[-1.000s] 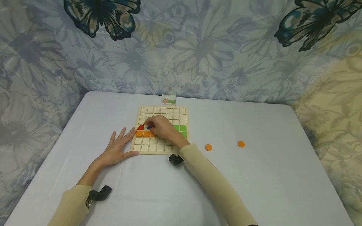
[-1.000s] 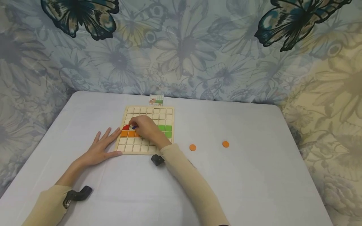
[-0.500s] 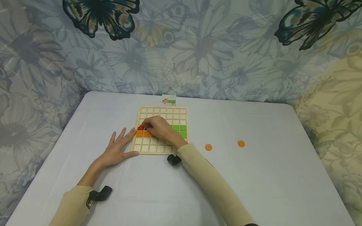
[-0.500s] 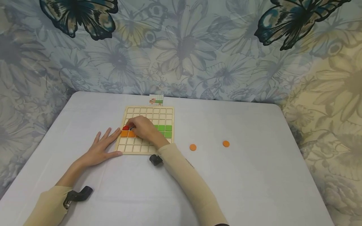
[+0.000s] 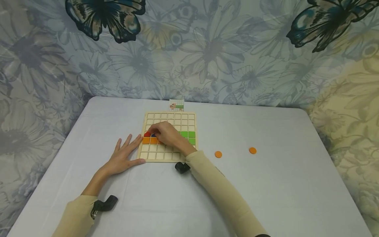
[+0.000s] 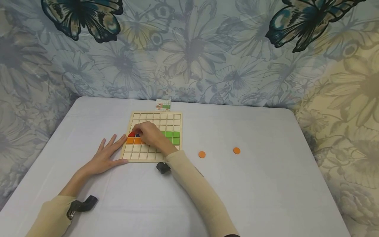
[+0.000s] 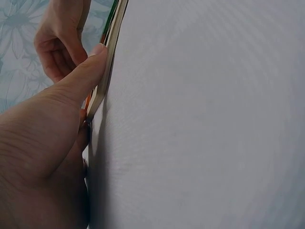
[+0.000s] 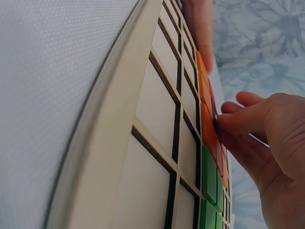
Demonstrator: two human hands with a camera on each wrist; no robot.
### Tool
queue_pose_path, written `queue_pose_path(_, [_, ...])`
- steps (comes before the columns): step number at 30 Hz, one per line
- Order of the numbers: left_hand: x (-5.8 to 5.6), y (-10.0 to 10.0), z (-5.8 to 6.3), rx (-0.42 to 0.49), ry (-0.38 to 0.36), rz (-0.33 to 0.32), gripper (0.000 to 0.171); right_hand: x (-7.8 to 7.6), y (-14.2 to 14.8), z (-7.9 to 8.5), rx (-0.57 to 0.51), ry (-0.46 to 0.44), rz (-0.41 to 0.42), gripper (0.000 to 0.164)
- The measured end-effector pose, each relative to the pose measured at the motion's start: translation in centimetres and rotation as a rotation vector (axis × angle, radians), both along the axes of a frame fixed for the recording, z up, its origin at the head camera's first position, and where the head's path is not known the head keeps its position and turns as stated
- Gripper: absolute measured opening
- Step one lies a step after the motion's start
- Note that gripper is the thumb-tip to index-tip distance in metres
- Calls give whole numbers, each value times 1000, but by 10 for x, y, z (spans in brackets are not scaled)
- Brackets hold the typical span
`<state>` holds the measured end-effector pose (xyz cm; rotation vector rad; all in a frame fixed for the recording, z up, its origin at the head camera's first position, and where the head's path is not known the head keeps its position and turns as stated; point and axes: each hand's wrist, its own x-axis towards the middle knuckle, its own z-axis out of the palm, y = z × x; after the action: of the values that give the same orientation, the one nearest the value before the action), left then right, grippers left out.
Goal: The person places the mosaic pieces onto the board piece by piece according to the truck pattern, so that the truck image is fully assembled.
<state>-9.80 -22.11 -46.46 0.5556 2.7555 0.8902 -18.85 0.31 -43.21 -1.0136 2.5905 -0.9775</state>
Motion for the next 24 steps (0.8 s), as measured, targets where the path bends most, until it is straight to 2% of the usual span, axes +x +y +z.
queue_pose_path(4, [0,0,0,-4,10,2,94,1,4,5,12,12,-3,29])
queue_pose_path(9, [0,1,1,-2,21,6,94,6,15,21,16,54,16,26])
queue_pose_path(15, [0,1,1,-16,13,11,95,20,35,40,-81,28,79,25])
queue_pose_path(20, [-1,1,0,-21,3,12,96,32,61,45,-158,21,77,23])
queue_pose_path(24, [-1,2,-2,-15,13,19,96,41,84,41,-163,24,46,22])
